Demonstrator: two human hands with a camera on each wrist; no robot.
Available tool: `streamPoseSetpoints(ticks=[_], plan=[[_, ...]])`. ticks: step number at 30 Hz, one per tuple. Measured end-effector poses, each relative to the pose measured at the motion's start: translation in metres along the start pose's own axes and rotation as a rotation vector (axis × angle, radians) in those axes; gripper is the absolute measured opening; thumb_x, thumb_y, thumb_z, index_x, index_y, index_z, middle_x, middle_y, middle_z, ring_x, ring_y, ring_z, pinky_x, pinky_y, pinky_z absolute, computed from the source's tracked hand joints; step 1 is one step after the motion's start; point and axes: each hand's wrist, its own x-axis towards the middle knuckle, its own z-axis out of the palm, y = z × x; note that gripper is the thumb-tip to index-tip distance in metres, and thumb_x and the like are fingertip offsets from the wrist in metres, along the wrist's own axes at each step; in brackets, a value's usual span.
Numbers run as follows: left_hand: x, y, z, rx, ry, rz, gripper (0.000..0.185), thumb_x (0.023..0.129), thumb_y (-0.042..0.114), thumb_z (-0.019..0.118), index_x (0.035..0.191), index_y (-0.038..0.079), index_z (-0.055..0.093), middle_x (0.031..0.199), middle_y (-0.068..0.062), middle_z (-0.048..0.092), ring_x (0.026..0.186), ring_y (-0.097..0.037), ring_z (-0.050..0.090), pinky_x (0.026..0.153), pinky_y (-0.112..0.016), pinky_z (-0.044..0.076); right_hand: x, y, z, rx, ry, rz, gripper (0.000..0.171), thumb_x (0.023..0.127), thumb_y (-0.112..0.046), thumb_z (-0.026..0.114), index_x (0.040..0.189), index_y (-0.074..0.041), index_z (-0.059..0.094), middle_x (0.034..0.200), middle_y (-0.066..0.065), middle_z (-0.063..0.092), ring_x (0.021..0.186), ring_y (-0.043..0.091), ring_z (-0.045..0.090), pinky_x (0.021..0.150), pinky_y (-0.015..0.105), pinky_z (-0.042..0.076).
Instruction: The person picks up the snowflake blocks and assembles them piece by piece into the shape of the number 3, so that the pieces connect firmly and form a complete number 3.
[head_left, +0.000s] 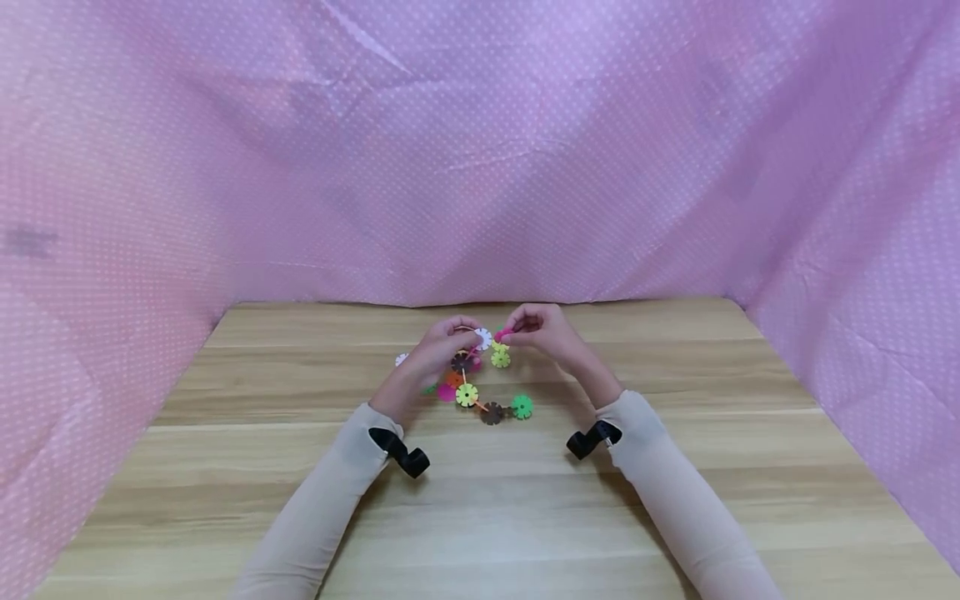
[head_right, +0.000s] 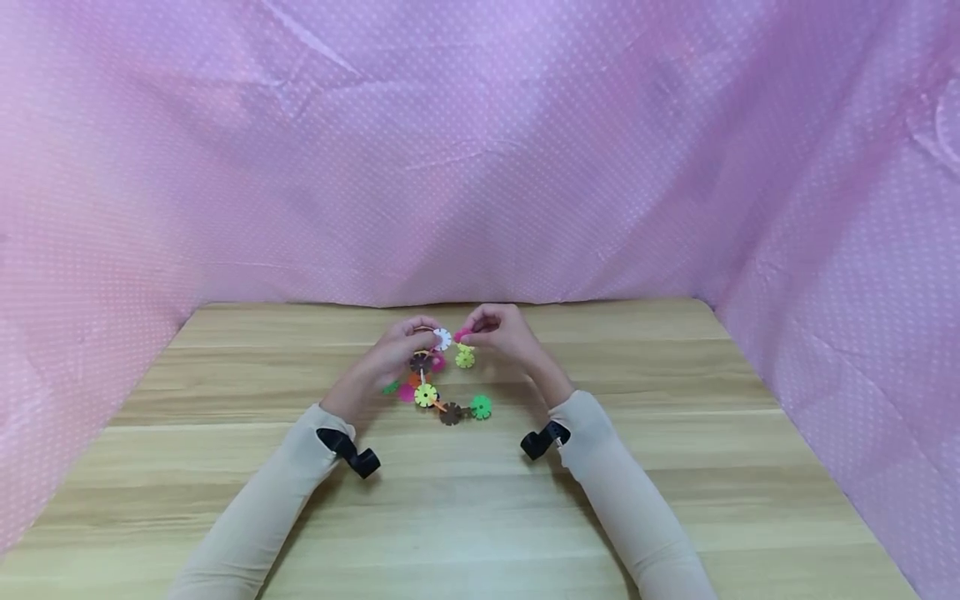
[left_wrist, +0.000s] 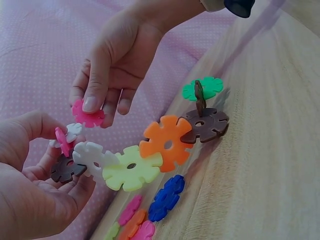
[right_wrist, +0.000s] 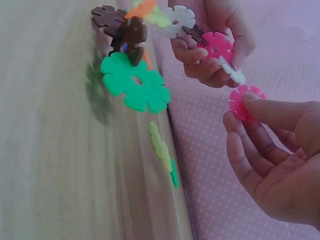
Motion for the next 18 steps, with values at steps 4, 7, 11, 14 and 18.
streamPoseSetpoints(ticks=[4, 7, 11, 14, 18], plan=[[-0.0021, -0.0017, 0.0001, 0.002, -0.008, 0.003, 0.018, 0.098, 0.004, 0.058, 0.116, 0.005, 0.058, 0.090, -0.002, 0.062, 0.072, -0.012, 0.061, 0.064, -0.020, 0.055, -0.0030, 0.0018, 0.0028, -0.008, 0.001, -0.041, 0.017, 0.084, 0.007, 0.076, 0.098, 0.010, 0.067, 0.089, 0.012, 0.073, 0.077, 0.011, 0.067, 0.074, 0.024, 0.060], [-0.0030, -0.0012, -0.0006, 0.015, -0.028, 0.027, 0.017, 0.099, 0.005, 0.057, 0.116, 0.005, 0.057, 0.090, -0.001, 0.062, 0.072, -0.012, 0.061, 0.064, -0.020, 0.055, -0.0041, 0.0003, 0.0044, -0.018, 0.017, -0.066, 0.015, 0.084, 0.008, 0.076, 0.097, 0.010, 0.068, 0.089, 0.014, 0.074, 0.077, 0.011, 0.067, 0.073, 0.024, 0.060], [-0.0035, 0.0013, -0.0011, 0.023, -0.044, 0.046, 0.017, 0.099, 0.005, 0.057, 0.117, 0.005, 0.057, 0.091, -0.001, 0.062, 0.073, -0.012, 0.061, 0.064, -0.020, 0.055, -0.0044, -0.0021, 0.0060, -0.038, 0.044, -0.079, 0.014, 0.083, 0.008, 0.076, 0.096, 0.009, 0.070, 0.089, 0.012, 0.074, 0.079, 0.013, 0.067, 0.074, 0.023, 0.060], [-0.0038, 0.0023, -0.0001, 0.019, -0.045, 0.048, 0.017, 0.099, 0.005, 0.056, 0.116, 0.005, 0.056, 0.092, -0.002, 0.062, 0.074, -0.013, 0.062, 0.064, -0.020, 0.055, -0.0052, -0.0026, 0.0072, -0.069, 0.061, -0.093, 0.014, 0.083, 0.007, 0.077, 0.096, 0.009, 0.071, 0.091, 0.015, 0.074, 0.081, 0.014, 0.067, 0.075, 0.023, 0.059], [-0.0032, 0.0032, 0.0007, 0.010, -0.037, 0.039, 0.017, 0.099, 0.005, 0.056, 0.116, 0.005, 0.056, 0.094, -0.002, 0.062, 0.076, -0.013, 0.062, 0.067, -0.021, 0.055, -0.0060, -0.0024, 0.0083, -0.104, 0.083, -0.105, 0.014, 0.083, 0.006, 0.078, 0.096, 0.007, 0.073, 0.096, 0.022, 0.074, 0.083, 0.015, 0.066, 0.075, 0.022, 0.058]])
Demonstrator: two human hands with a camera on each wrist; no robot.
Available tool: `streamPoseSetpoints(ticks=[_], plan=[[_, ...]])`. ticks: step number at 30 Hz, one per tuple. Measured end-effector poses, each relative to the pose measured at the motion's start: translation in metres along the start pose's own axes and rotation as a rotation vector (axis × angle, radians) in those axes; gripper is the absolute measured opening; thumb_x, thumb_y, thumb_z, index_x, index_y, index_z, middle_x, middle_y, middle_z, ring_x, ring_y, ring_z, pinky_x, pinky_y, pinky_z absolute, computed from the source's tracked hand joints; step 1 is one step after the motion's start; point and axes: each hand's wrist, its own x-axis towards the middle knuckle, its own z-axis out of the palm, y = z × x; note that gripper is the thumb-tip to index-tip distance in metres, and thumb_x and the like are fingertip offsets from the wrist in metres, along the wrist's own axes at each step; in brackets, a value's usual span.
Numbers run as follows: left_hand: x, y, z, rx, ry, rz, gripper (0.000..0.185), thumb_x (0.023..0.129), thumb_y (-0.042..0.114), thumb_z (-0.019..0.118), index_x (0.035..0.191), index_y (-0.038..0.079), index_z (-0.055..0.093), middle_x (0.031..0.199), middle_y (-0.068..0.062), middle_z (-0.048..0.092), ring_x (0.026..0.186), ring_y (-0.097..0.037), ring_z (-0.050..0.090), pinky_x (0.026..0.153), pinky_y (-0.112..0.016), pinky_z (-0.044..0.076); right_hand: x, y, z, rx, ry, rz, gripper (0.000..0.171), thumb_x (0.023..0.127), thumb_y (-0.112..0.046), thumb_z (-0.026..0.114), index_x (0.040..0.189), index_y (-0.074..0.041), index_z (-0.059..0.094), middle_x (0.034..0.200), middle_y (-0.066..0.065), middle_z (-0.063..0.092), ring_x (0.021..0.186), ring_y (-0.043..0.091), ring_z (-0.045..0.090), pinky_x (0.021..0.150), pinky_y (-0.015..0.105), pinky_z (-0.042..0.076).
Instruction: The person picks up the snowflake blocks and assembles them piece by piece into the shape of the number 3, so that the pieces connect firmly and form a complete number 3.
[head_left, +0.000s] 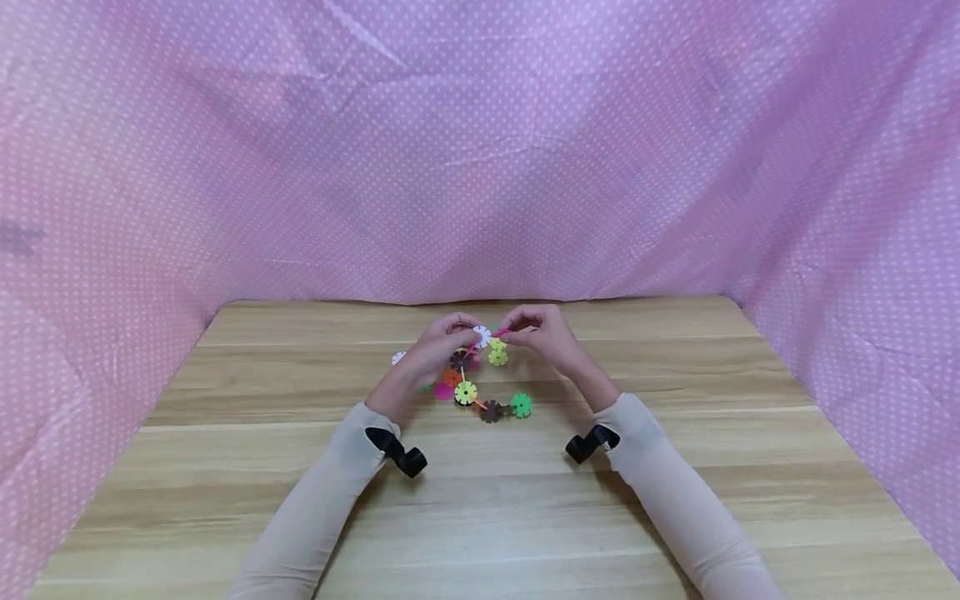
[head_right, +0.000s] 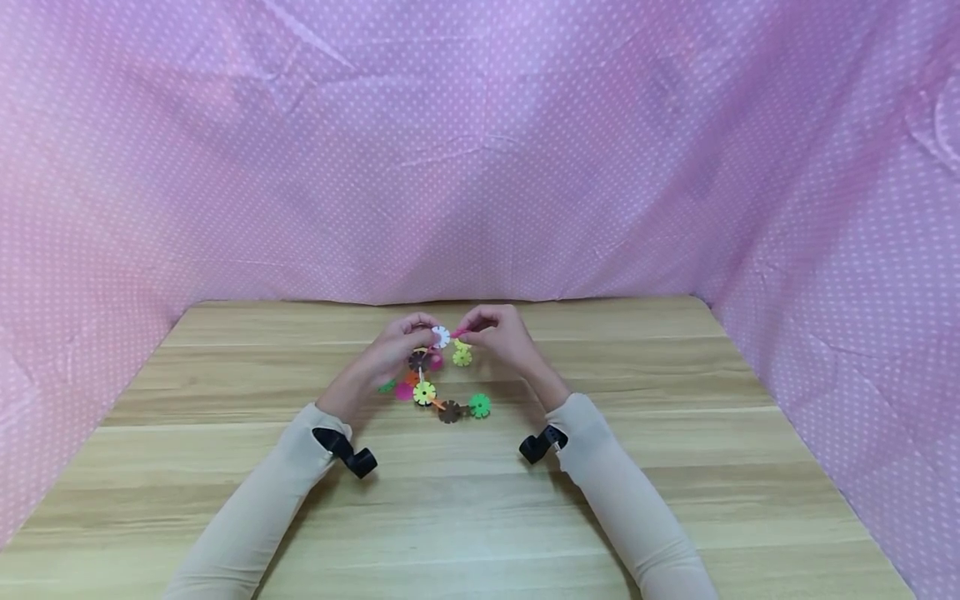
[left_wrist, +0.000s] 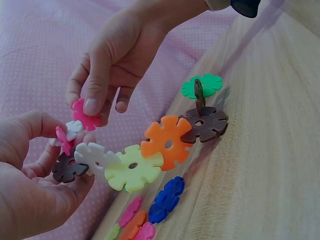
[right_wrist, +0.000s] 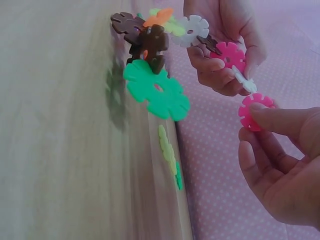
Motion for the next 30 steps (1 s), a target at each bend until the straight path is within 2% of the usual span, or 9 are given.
streamPoseSetpoints(ticks=[7, 17, 24, 30], plan=[[0.0017, 0.0017, -0.0018, -0.001, 0.012, 0.000, 0.017, 0.100, 0.005, 0.057, 0.116, 0.005, 0.057, 0.098, -0.003, 0.061, 0.081, -0.016, 0.063, 0.068, -0.022, 0.056, -0.0013, -0.0004, 0.0048, 0.009, 0.030, -0.019, 0.013, 0.085, 0.005, 0.077, 0.097, 0.008, 0.074, 0.098, 0.023, 0.074, 0.085, 0.013, 0.067, 0.074, 0.022, 0.059], [0.0014, 0.0010, -0.0013, 0.012, 0.015, 0.006, 0.015, 0.096, 0.001, 0.060, 0.111, 0.006, 0.057, 0.090, -0.001, 0.064, 0.079, -0.014, 0.064, 0.072, -0.027, 0.057, -0.0049, -0.0003, 0.0095, -0.015, 0.062, -0.059, 0.009, 0.085, 0.001, 0.079, 0.093, 0.005, 0.077, 0.097, 0.021, 0.075, 0.086, 0.012, 0.069, 0.072, 0.023, 0.061], [-0.0013, 0.0032, -0.0009, 0.022, 0.026, 0.030, 0.015, 0.094, -0.002, 0.062, 0.107, 0.005, 0.059, 0.089, -0.001, 0.066, 0.078, -0.013, 0.065, 0.068, -0.023, 0.056, -0.0061, -0.0010, 0.0097, -0.036, 0.068, -0.108, 0.007, 0.084, 0.001, 0.081, 0.091, 0.002, 0.079, 0.096, 0.021, 0.074, 0.083, 0.015, 0.069, 0.068, 0.020, 0.060], [-0.0037, 0.0066, -0.0006, 0.045, 0.025, 0.037, 0.016, 0.093, -0.003, 0.063, 0.107, 0.002, 0.060, 0.091, -0.003, 0.067, 0.078, -0.013, 0.066, 0.067, -0.021, 0.056, -0.0062, -0.0001, 0.0074, -0.027, 0.051, -0.142, 0.008, 0.082, 0.003, 0.081, 0.089, 0.002, 0.079, 0.091, 0.019, 0.074, 0.077, 0.010, 0.068, 0.068, 0.023, 0.061]])
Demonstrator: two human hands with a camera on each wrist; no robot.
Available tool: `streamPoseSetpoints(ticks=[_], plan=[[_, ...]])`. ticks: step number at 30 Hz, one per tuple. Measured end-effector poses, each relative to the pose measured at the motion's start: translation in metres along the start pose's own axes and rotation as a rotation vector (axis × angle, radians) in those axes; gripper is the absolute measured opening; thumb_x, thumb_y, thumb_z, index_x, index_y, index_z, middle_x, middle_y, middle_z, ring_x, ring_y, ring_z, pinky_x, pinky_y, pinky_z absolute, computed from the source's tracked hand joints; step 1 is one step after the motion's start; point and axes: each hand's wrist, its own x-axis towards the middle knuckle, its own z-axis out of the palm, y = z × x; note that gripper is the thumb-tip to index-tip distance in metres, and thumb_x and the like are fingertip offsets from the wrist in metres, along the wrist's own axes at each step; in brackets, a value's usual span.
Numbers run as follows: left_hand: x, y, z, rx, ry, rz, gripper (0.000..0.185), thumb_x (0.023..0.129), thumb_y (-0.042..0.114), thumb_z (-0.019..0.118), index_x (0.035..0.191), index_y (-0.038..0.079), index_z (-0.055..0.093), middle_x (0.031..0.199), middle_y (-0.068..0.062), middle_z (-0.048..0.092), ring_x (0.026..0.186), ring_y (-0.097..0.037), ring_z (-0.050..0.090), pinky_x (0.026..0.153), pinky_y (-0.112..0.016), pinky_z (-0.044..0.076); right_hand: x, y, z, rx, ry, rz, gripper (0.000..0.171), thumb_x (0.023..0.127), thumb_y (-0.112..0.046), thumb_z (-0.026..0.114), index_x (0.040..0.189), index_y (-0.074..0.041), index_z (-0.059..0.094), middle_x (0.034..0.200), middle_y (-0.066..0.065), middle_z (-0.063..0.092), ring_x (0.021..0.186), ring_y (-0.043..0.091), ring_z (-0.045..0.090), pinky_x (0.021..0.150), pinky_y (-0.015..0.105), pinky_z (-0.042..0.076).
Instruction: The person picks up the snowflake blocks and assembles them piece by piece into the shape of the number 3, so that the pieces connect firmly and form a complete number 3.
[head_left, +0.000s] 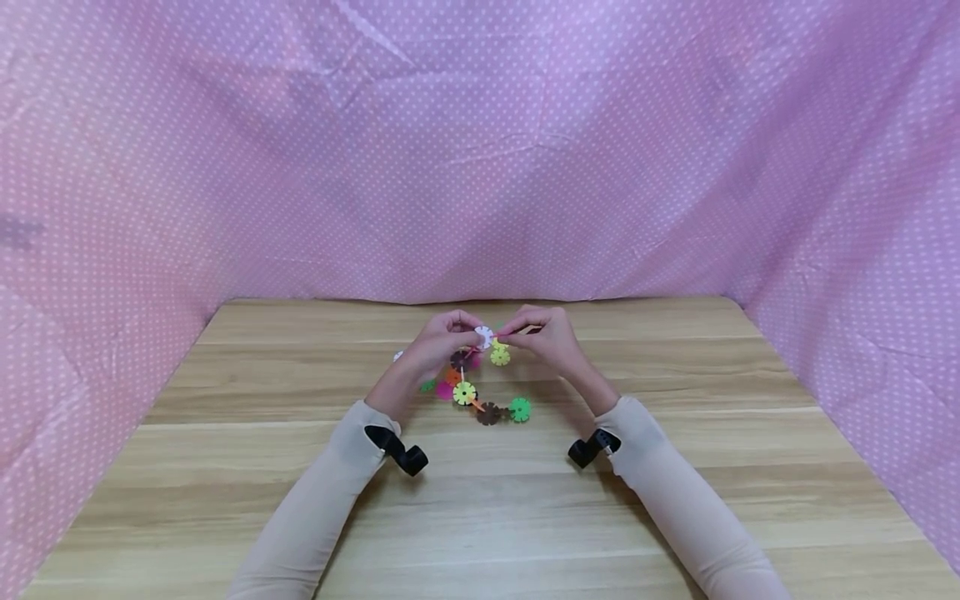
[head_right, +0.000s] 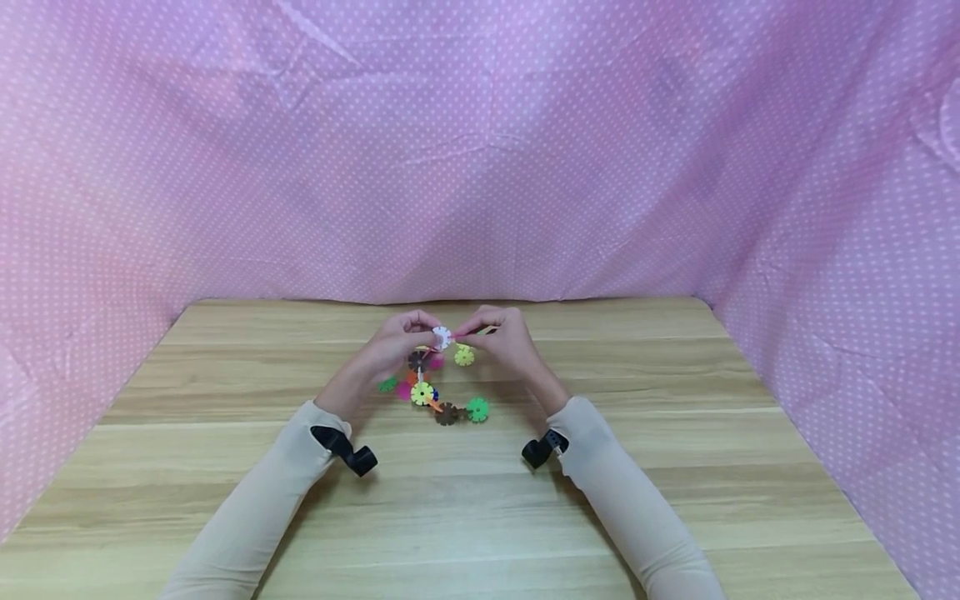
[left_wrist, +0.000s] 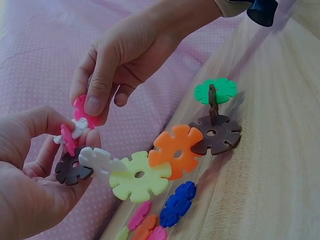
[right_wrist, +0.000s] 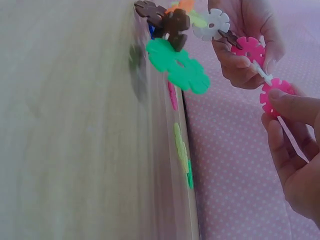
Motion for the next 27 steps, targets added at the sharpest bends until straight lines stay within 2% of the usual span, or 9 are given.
streamPoseSetpoints(ticks=[7, 13, 19, 27], plan=[[-0.0005, 0.0012, 0.0010, 0.000, 0.011, 0.012, 0.015, 0.091, -0.006, 0.064, 0.104, 0.002, 0.063, 0.091, -0.001, 0.067, 0.078, -0.012, 0.066, 0.068, -0.021, 0.057, -0.0011, 0.0014, -0.0015, 0.043, -0.001, -0.026, 0.008, 0.081, 0.004, 0.081, 0.089, 0.003, 0.079, 0.086, 0.013, 0.073, 0.073, 0.008, 0.067, 0.065, 0.023, 0.061], [-0.0006, 0.0012, 0.0022, -0.017, 0.022, 0.049, 0.015, 0.090, -0.007, 0.065, 0.100, 0.004, 0.064, 0.086, 0.000, 0.068, 0.073, -0.011, 0.065, 0.066, -0.020, 0.056, -0.0003, 0.0011, 0.0003, 0.042, 0.011, -0.037, 0.009, 0.081, 0.006, 0.081, 0.089, 0.006, 0.078, 0.087, 0.020, 0.071, 0.072, 0.007, 0.066, 0.064, 0.020, 0.059], [-0.0010, 0.0006, -0.0005, -0.004, 0.018, 0.037, 0.013, 0.091, -0.004, 0.066, 0.099, 0.006, 0.063, 0.087, -0.002, 0.067, 0.070, -0.010, 0.064, 0.062, -0.019, 0.054, 0.0010, -0.0001, 0.0067, -0.004, 0.007, -0.046, 0.009, 0.081, 0.005, 0.081, 0.089, 0.005, 0.079, 0.089, 0.026, 0.071, 0.073, 0.008, 0.064, 0.062, 0.017, 0.057], [-0.0019, 0.0037, -0.0040, 0.053, 0.014, -0.002, 0.014, 0.092, 0.000, 0.067, 0.104, 0.005, 0.062, 0.089, -0.001, 0.068, 0.074, -0.012, 0.066, 0.066, -0.021, 0.057, 0.0021, -0.0026, 0.0070, -0.034, -0.013, 0.016, 0.009, 0.083, -0.003, 0.082, 0.092, 0.000, 0.080, 0.093, 0.020, 0.073, 0.079, 0.011, 0.067, 0.069, 0.021, 0.060]])
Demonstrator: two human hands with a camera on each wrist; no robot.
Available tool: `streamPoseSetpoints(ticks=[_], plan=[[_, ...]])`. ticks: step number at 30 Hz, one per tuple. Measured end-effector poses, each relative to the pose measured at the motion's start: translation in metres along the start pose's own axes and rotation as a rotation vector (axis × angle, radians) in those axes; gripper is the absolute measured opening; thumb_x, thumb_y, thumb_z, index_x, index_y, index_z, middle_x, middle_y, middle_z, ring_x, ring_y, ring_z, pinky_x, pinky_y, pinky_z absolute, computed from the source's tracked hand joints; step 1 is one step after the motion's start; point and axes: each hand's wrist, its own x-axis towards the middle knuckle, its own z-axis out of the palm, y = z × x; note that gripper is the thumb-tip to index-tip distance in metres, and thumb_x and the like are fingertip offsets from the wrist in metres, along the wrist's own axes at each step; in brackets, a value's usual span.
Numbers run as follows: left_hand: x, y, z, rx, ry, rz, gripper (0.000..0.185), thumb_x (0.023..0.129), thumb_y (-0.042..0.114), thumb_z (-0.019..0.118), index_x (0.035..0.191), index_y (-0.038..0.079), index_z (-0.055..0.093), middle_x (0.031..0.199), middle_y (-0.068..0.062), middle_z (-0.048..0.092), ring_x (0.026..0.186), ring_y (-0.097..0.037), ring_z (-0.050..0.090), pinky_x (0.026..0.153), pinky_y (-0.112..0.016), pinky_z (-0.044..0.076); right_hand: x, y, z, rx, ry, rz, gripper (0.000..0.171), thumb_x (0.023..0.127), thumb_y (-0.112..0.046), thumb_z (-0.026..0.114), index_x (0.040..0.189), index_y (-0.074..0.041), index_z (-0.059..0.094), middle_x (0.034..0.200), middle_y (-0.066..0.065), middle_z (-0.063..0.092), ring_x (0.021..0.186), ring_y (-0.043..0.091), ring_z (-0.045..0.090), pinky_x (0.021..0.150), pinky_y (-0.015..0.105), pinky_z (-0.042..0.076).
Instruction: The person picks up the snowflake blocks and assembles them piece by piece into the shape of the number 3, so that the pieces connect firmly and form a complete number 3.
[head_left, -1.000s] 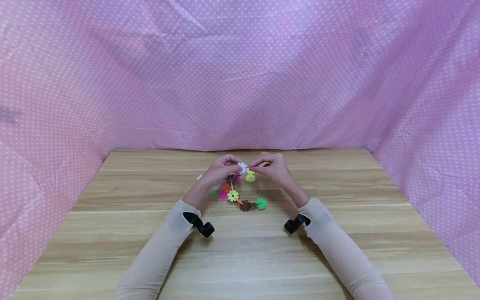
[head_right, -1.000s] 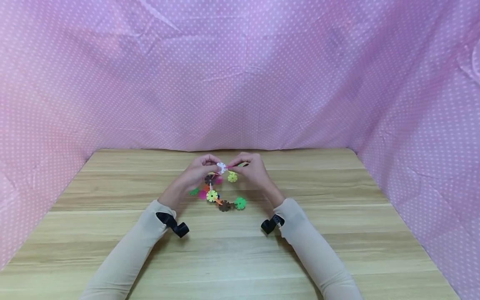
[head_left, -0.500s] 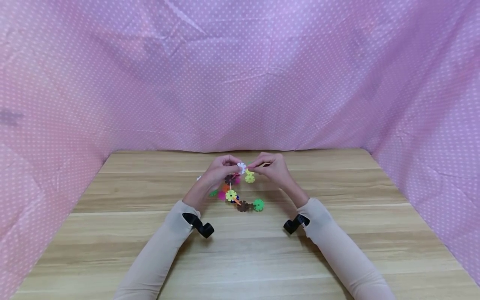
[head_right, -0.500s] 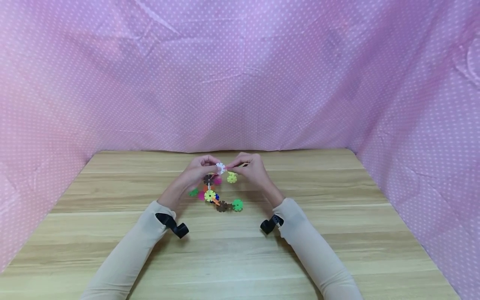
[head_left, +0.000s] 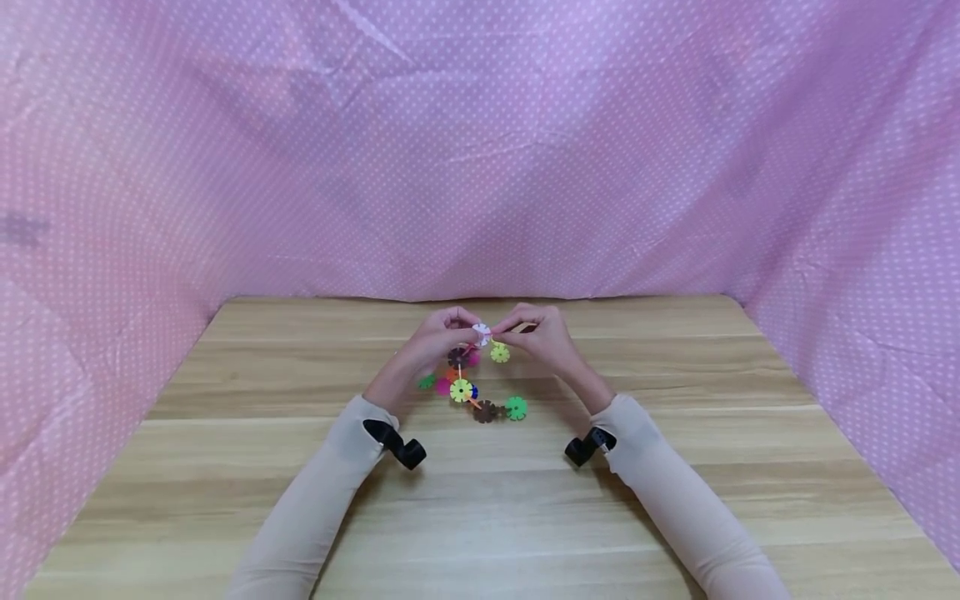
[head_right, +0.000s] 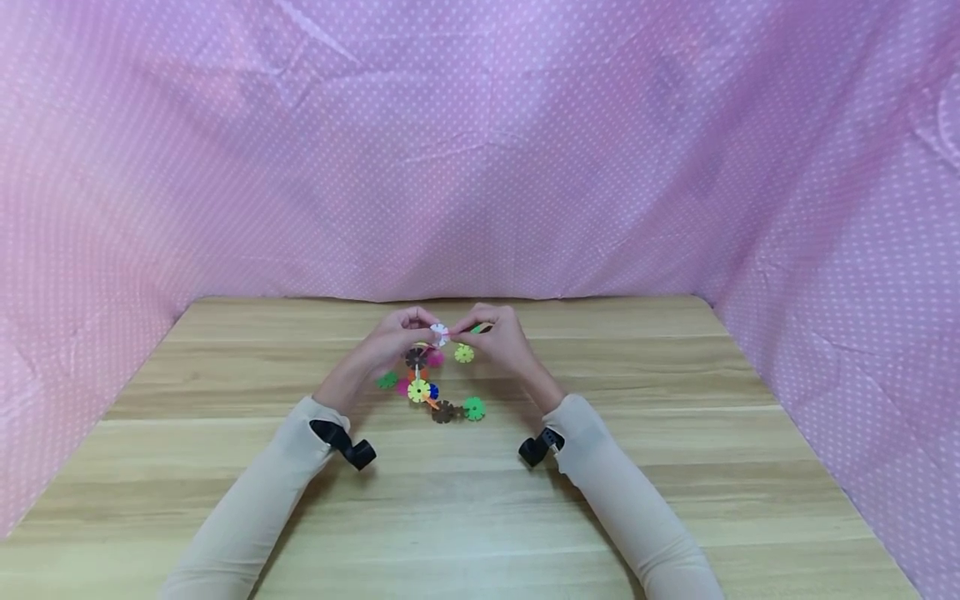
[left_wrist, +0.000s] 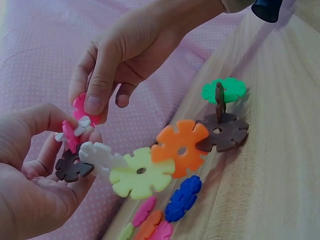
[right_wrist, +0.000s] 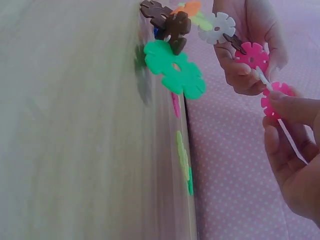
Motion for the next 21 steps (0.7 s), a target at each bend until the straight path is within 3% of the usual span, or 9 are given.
streamPoseSetpoints(ticks=[4, 7, 11, 21], plan=[[0.002, 0.000, -0.002, 0.018, -0.006, -0.012, 0.015, 0.092, -0.001, 0.065, 0.106, 0.004, 0.061, 0.090, -0.001, 0.068, 0.078, -0.013, 0.066, 0.068, -0.022, 0.057, 0.002, 0.001, -0.002, 0.008, -0.032, 0.031, 0.011, 0.084, -0.003, 0.082, 0.094, 0.000, 0.079, 0.096, 0.019, 0.074, 0.086, 0.025, 0.070, 0.072, 0.025, 0.062], [0.002, -0.001, -0.005, 0.045, -0.018, -0.020, 0.016, 0.093, 0.000, 0.063, 0.109, 0.003, 0.061, 0.093, -0.001, 0.066, 0.081, -0.013, 0.065, 0.070, -0.022, 0.056, 0.002, 0.001, -0.004, 0.003, -0.058, 0.052, 0.014, 0.084, -0.002, 0.081, 0.098, 0.001, 0.077, 0.099, 0.020, 0.074, 0.088, 0.024, 0.070, 0.074, 0.026, 0.062], [0.002, -0.002, -0.010, 0.080, -0.037, -0.035, 0.018, 0.093, 0.003, 0.065, 0.111, 0.003, 0.060, 0.095, -0.001, 0.065, 0.085, -0.014, 0.064, 0.074, -0.023, 0.056, 0.004, 0.002, -0.006, -0.007, -0.085, 0.067, 0.020, 0.084, 0.000, 0.080, 0.103, 0.003, 0.075, 0.102, 0.022, 0.075, 0.086, 0.013, 0.069, 0.078, 0.024, 0.060], [0.002, 0.000, -0.013, 0.073, -0.062, -0.095, 0.018, 0.095, 0.008, 0.066, 0.112, 0.007, 0.061, 0.096, -0.002, 0.066, 0.086, -0.022, 0.066, 0.070, -0.026, 0.055, 0.006, 0.013, -0.019, -0.082, -0.212, 0.114, 0.027, 0.083, 0.003, 0.080, 0.108, 0.007, 0.072, 0.097, 0.022, 0.074, 0.084, 0.015, 0.068, 0.078, 0.022, 0.058]])
